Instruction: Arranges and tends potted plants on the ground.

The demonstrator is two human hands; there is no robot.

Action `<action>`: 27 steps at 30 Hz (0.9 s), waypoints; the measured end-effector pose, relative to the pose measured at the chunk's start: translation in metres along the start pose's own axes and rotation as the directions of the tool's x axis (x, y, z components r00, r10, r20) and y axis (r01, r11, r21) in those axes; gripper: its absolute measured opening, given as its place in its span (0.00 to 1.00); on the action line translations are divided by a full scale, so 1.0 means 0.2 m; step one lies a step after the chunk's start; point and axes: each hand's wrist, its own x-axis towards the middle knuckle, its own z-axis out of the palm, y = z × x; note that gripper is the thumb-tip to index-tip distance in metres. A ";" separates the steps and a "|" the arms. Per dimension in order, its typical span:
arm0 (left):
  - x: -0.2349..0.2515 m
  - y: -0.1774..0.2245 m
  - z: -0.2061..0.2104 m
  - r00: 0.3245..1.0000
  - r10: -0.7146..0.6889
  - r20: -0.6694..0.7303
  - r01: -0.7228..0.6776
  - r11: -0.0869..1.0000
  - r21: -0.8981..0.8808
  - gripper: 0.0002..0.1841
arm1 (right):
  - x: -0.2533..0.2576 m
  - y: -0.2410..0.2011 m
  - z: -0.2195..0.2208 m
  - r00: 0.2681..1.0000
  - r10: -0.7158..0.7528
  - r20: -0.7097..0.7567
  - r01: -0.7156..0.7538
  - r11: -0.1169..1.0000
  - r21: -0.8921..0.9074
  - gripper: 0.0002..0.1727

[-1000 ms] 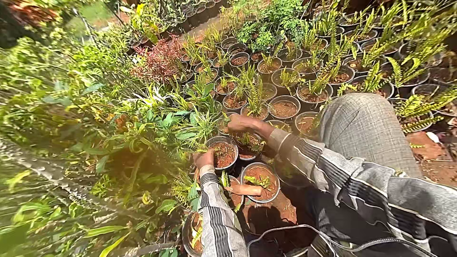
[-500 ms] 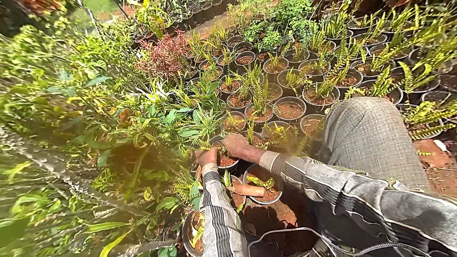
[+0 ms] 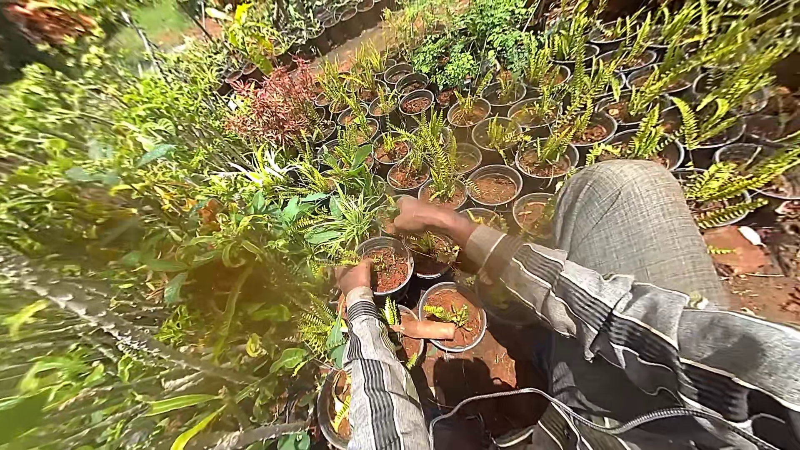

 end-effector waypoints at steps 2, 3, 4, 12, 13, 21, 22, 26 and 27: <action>0.00 0.00 0.00 1.000 0.007 0.010 -0.008 1.000 0.021 0.34 | 0.00 -0.01 0.09 0.997 -0.047 0.057 0.057 0.983 -0.172 0.19; 0.01 -0.01 0.01 1.000 0.005 0.007 -0.005 1.000 0.011 0.34 | 0.00 -0.01 0.15 0.995 -0.062 0.081 0.081 0.962 -0.259 0.18; 0.00 -0.01 0.01 1.000 -0.003 0.004 0.003 1.000 0.005 0.34 | -0.01 0.00 0.20 0.993 -0.075 0.090 0.100 0.941 -0.323 0.17; 0.00 0.00 0.00 1.000 -0.014 -0.011 0.014 0.999 -0.035 0.36 | -0.01 0.09 0.43 0.982 -0.188 0.002 0.162 0.840 -0.518 0.12; -0.01 0.01 0.00 1.000 -0.012 -0.012 0.011 0.999 -0.038 0.36 | 0.00 0.10 0.44 0.981 -0.195 0.001 0.167 0.834 -0.526 0.12; -0.01 0.01 0.01 0.999 -0.028 -0.023 0.027 0.997 -0.067 0.37 | 0.07 0.14 0.46 0.975 -0.220 0.033 0.202 0.812 -0.548 0.21; -0.01 0.00 0.02 0.999 -0.027 -0.023 0.026 0.997 -0.072 0.37 | 0.06 0.12 0.43 0.983 -0.182 0.038 0.175 0.839 -0.514 0.21; 0.00 0.00 0.01 0.998 -0.056 -0.012 0.056 0.996 -0.066 0.37 | 0.06 0.03 0.20 0.990 0.009 0.141 0.027 0.969 -0.246 0.18; 0.00 0.00 0.01 0.999 -0.053 -0.005 0.052 0.997 -0.053 0.37 | 0.05 0.02 0.13 0.989 0.015 0.150 0.010 0.987 -0.159 0.17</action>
